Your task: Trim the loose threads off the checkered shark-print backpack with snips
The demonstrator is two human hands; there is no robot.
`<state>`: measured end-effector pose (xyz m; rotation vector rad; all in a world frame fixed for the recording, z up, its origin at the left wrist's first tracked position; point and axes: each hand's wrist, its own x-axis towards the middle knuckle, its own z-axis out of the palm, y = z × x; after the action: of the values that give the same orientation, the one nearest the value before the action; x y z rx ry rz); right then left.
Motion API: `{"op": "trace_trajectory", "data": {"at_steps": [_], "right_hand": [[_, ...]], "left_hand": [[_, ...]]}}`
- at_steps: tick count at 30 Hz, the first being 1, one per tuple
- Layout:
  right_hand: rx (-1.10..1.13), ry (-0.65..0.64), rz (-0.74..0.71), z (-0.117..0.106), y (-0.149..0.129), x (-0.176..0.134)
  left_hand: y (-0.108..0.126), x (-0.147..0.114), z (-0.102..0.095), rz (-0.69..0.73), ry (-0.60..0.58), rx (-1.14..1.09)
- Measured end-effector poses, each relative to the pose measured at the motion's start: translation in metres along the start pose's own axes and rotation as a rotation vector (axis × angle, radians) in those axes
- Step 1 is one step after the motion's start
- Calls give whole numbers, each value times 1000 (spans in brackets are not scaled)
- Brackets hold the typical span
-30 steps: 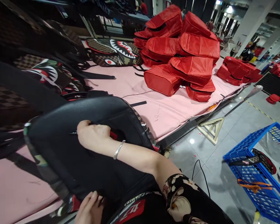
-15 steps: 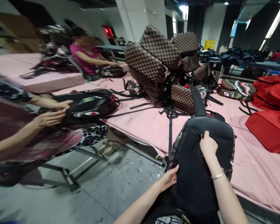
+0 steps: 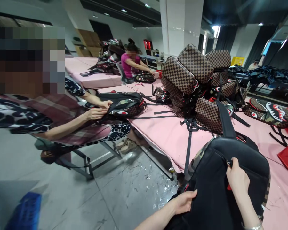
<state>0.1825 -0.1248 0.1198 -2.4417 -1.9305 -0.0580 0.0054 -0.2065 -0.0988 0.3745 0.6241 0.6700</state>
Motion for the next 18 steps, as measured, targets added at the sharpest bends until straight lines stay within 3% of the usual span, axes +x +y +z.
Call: {"op": "trace_trajectory", "data": {"at_steps": [9,14,18], "right_hand": [[77,-72,-47,-5,22,16],[74,-103,-79,-10,48,37],[17,-112,-86,-12,50,39]], "left_hand": [[-3,-16,22,110,-19,4],[-1,-33,26,155,-59,33],[0,-41,26,177,-44,79]]}}
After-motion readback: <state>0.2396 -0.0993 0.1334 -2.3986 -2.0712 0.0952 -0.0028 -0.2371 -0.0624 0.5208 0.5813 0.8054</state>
